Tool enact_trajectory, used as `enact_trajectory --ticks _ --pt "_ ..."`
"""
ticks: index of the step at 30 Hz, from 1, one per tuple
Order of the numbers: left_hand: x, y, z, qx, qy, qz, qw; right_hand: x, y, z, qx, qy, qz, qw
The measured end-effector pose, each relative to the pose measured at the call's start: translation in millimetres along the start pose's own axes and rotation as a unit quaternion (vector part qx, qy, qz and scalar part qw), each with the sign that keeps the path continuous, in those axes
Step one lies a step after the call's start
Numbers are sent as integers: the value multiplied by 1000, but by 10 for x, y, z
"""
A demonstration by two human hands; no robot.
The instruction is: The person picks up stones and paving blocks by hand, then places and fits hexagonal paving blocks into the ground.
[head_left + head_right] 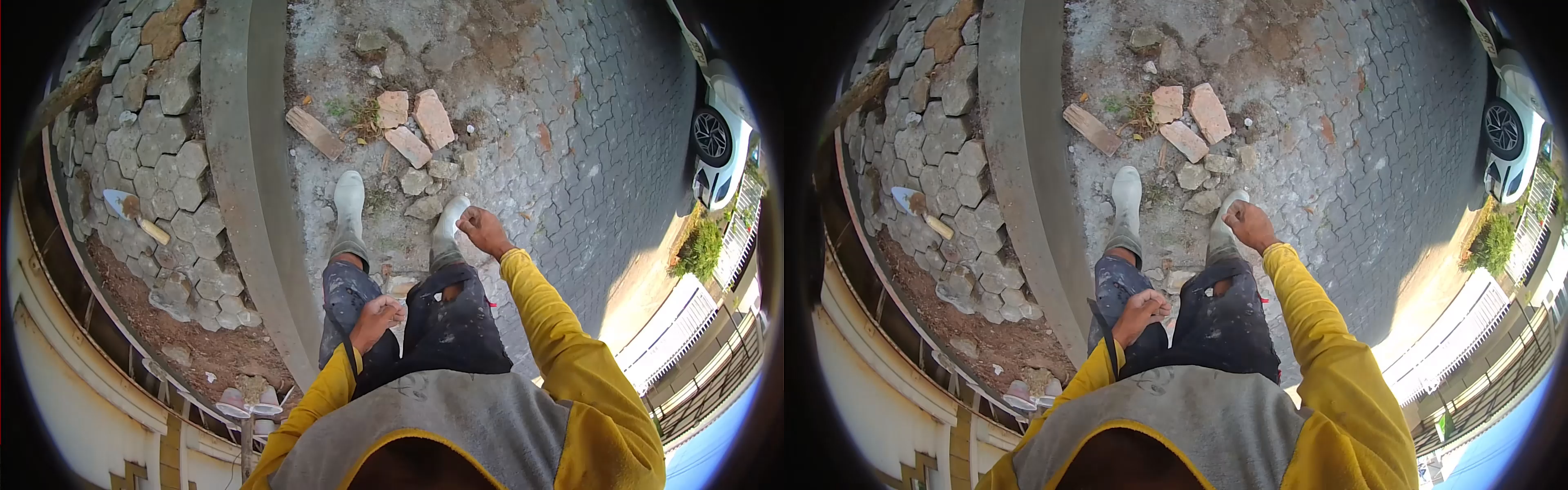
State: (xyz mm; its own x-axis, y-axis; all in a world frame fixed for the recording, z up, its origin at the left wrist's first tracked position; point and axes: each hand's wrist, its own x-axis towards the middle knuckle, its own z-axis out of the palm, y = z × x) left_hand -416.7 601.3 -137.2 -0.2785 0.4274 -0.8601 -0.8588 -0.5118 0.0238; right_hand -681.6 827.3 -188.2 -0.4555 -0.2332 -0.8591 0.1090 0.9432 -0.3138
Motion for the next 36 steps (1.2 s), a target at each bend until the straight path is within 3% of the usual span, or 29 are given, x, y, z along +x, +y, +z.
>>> enact_trajectory --ticks 5,8,10,12,14,19,21,23,25,27,29,32,36 --pt "401 51 70 -18 55 47 997 971 588 64 -90 -48 52 993" --pt "672 84 122 -28 81 65 994 1481 835 299 -215 -47 77 972" --pt "851 123 157 -64 108 83 989 1804 972 500 -330 3 48 943" --pt "1007 91 201 -56 139 73 986 2158 1277 755 -401 141 -66 903" --pt "1116 63 271 -48 175 61 981 2451 1456 915 -384 214 -185 879" --pt "1282 -56 425 -94 174 33 980 2858 1673 1040 -351 63 -179 917" --pt "1372 -80 470 -79 183 40 979 2812 1681 982 -264 95 -222 934" --pt "1531 -122 475 -69 189 42 979 2636 1585 768 -212 79 -178 958" --pt "1707 -205 455 -35 206 50 977 2350 1465 550 -103 52 -40 993" --pt "1904 -184 448 -18 208 56 976 2135 1665 472 -44 91 -37 994" --pt "2118 -112 450 -9 197 74 978 1843 1801 390 294 -11 -14 956" --pt "2357 123 574 -44 179 98 978 1249 1650 274 435 -67 11 898" --pt "2392 358 741 -165 99 108 975 715 1503 513 436 -65 -48 896"
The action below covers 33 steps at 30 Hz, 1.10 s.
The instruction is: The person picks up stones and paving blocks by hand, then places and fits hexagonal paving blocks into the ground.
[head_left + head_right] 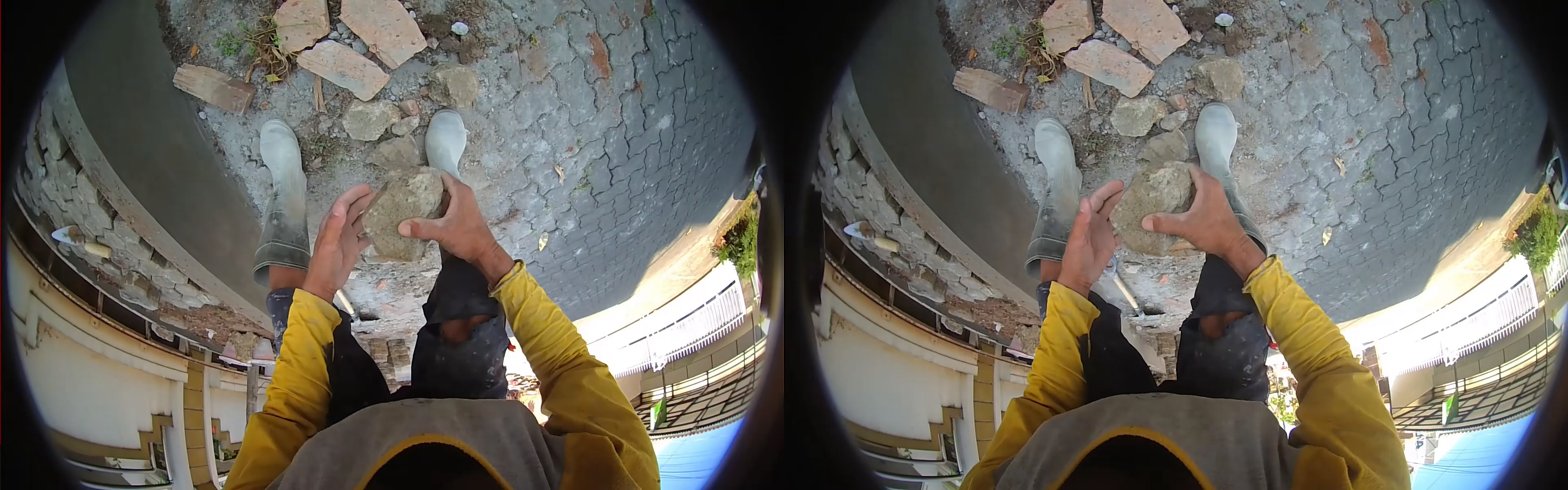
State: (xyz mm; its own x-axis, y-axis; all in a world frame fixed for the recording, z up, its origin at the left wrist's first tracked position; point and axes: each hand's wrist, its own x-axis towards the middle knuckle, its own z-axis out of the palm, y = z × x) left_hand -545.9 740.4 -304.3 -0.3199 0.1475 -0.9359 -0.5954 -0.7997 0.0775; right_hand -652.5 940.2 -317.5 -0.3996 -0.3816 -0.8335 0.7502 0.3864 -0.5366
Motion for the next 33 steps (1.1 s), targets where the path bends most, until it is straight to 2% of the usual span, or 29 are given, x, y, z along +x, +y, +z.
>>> enact_trajectory --ticks 2,3,5,6,7,9,10,11,12,13,14,15,16,18,19,21,22,26,28,30,32,33 --pt "-81 -69 -26 6 -84 22 996 -164 122 180 -195 -18 -21 980" --pt "-132 -116 -92 9 -85 22 996 -229 22 220 -192 -16 -22 981" --pt "-206 -230 -306 86 -23 10 996 -299 -223 216 -213 -150 -73 963" --pt "-211 -261 -405 70 -43 1 997 -269 -258 163 -200 -212 -55 955" --pt "-228 -299 -501 69 -43 0 997 -168 -237 77 -200 -212 -54 955" --pt "-277 -379 -632 -130 -49 -49 989 204 -138 -182 -59 -160 69 983" --pt "-291 -320 -576 -166 -63 -62 982 468 -13 -361 -184 -48 59 980" --pt "-291 -255 -516 -168 -61 -60 982 760 152 -540 -303 63 45 950" --pt "-279 -193 -448 -179 -116 -25 977 1009 343 -680 -434 136 54 889" --pt "-253 -131 -391 -188 -171 10 967 1233 491 -793 -552 206 61 805" --pt "-214 -69 -350 -223 -221 24 949 1422 550 -862 -550 221 79 801" --pt "-187 -13 -316 -223 -216 25 950 1584 622 -901 -548 235 99 797" --pt "-174 36 -290 -263 -275 30 924 1723 708 -923 -546 229 101 799" --pt "-112 101 -332 -309 -386 46 868 1936 869 -935 -560 249 -18 790" --pt "-107 115 -363 -313 -380 48 869 2000 912 -955 -561 241 -16 792" --pt "-147 165 -371 -310 -349 81 881 2069 840 -994 -476 227 42 848" --pt "-200 234 -323 -303 -308 78 899 2046 799 -983 -487 229 37 842" --pt "-138 261 -425 -298 -274 84 910 1873 759 -967 -474 199 76 854" --pt "-72 253 -497 -300 -288 86 906 1669 891 -986 -369 170 32 913" --pt "37 231 -627 -305 -300 81 900 1199 513 -724 -162 93 50 981" --pt "165 224 -752 -287 -311 54 905 730 171 -505 -119 20 32 992" --pt "195 230 -761 -291 -306 53 905 510 -66 -340 -49 -15 40 998"
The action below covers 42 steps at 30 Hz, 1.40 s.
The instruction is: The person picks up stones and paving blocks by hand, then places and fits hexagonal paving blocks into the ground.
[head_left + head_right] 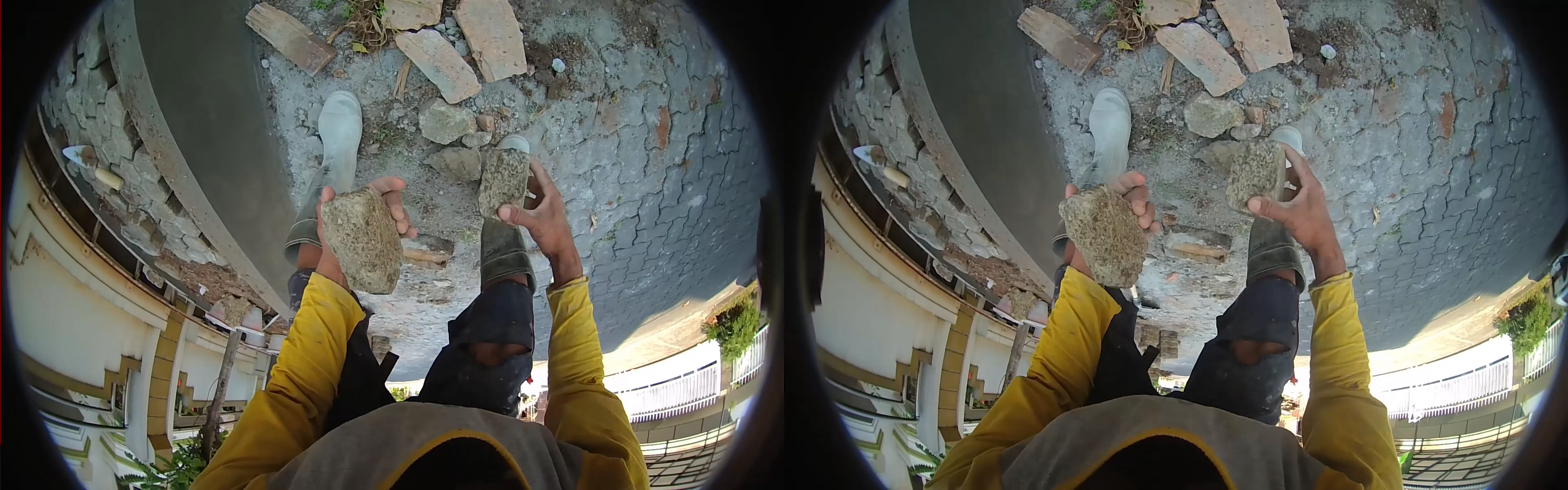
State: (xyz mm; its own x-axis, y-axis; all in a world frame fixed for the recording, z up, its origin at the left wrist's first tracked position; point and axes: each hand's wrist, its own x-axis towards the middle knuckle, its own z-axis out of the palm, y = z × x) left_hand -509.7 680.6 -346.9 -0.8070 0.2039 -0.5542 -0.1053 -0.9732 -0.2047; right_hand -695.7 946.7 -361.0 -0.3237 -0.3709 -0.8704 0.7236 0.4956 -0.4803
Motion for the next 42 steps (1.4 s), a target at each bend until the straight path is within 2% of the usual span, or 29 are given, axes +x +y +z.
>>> enact_trajectory --ticks 1,2,4,6,8,10,14,16,17,18,19,20,21,22,24,25,26,27,28,29,31,32,34,35,37,38,40,42 --pt "1 -21 -12 -16 21 16 1000 -222 -208 179 70 -38 10 997" --pt "-14 -50 -10 -31 41 31 998 -410 -333 355 71 -40 19 997" --pt "-37 -49 27 -42 13 32 999 -645 -508 657 148 -65 -16 987" --pt "-58 -21 40 23 50 42 998 -784 -400 885 126 -62 -51 989" --pt "-60 -12 96 57 46 46 996 -828 -390 1004 106 -58 -88 989" --pt "-66 -45 194 88 43 47 994 -849 -459 1050 28 -76 -104 991" --pt "-17 -146 632 37 19 67 997 -916 -449 1071 -95 -50 -182 977" --pt "8 -177 902 -30 115 36 992 -969 -505 1100 -123 -36 -182 975" --pt "-53 -208 912 -30 112 36 993 -966 -583 1117 -205 -8 -212 955" --pt "-141 -216 892 -96 125 30 987 -955 -669 1130 -285 20 -242 927" --pt "-210 -210 864 -162 140 23 977 -991 -770 1144 -285 21 -245 927" --pt "-248 -190 837 -161 139 21 977 -1061 -880 1155 -353 45 -224 907" --pt "-269 -167 807 -163 95 7 982 -1097 -954 1146 -420 70 -202 882" --pt "-271 -165 775 -165 49 -6 985 -1080 -988 1092 -422 73 -203 881" --pt "-255 -216 784 -139 58 12 988 -999 -1003 903 -270 -21 -239 932" --pt "-247 -234 783 -114 69 30 991 -846 -818 814 -188 -23 -281 941" --pt "-227 -234 776 -114 69 30 991 -654 -675 753 -108 8 -234 966" --pt "-199 -222 765 -89 22 3 996 -408 -516 710 -27 37 -186 982" --pt "-171 -210 752 -62 -27 -24 997 -43 -225 693 -3 99 -149 984" --pt "-125 -253 718 -59 -29 -23 998 320 25 588 -131 109 -115 979" --pt "-21 -367 608 -90 -183 90 975 1106 789 513 -363 131 -66 920" --pt "-24 -307 599 -88 -183 89 975 1303 804 548 -361 132 -67 921" --pt "-74 -113 603 -40 -156 -48 986 1598 789 742 -472 138 56 869" --pt "-102 -52 555 -40 -170 -74 982 1665 788 835 -472 137 57 869" --pt "-86 12 483 -37 -193 -76 978 1727 770 979 -534 153 82 827" --pt "-106 25 472 -34 -216 -77 973 1711 792 985 -536 149 84 826" --pt "-136 47 482 -44 -216 -70 973 1685 754 951 -460 148 117 868" --pt "-159 55 512 -52 -221 -61 972 1585 912 1044 -450 175 80 872"
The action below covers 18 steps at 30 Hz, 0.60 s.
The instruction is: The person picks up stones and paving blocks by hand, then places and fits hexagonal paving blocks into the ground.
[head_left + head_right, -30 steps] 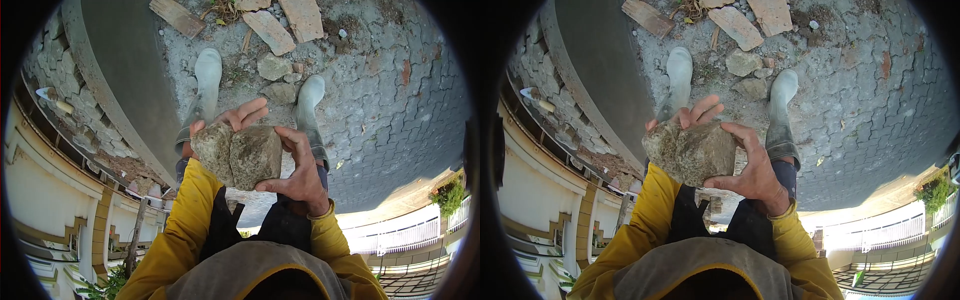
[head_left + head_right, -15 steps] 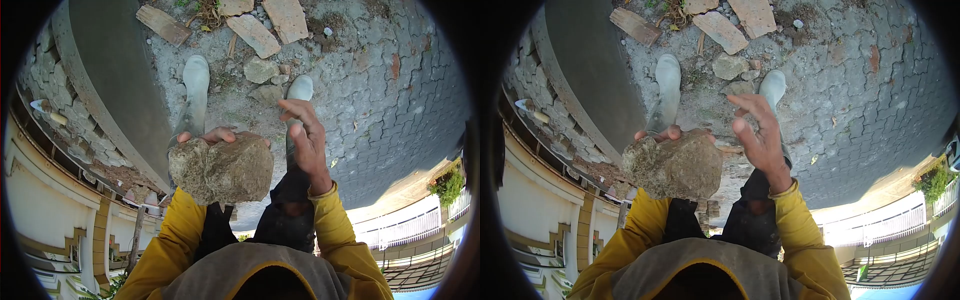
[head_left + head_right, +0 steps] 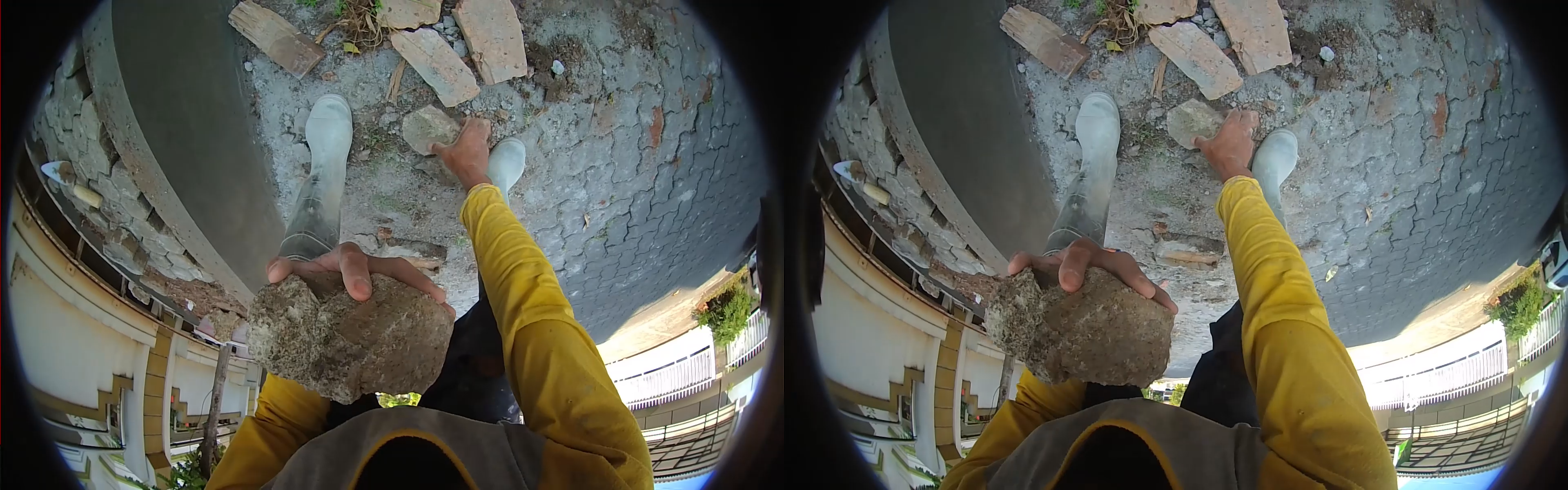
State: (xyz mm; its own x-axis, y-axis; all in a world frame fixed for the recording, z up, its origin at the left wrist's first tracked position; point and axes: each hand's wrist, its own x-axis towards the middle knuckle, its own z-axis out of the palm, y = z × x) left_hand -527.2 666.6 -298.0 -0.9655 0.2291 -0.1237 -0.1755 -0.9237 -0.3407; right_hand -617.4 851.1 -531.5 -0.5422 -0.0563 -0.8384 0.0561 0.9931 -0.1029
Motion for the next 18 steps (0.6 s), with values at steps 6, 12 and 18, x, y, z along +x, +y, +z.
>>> enact_trajectory --ticks 6,12,18 --pt "-21 53 141 5 6 26 1000 -243 -382 -105 52 -72 76 993" --pt "-1 -60 263 108 -8 167 980 -364 -450 36 137 -23 58 989" --pt "-203 13 342 75 2 76 994 -906 -37 -612 181 4 -48 982"
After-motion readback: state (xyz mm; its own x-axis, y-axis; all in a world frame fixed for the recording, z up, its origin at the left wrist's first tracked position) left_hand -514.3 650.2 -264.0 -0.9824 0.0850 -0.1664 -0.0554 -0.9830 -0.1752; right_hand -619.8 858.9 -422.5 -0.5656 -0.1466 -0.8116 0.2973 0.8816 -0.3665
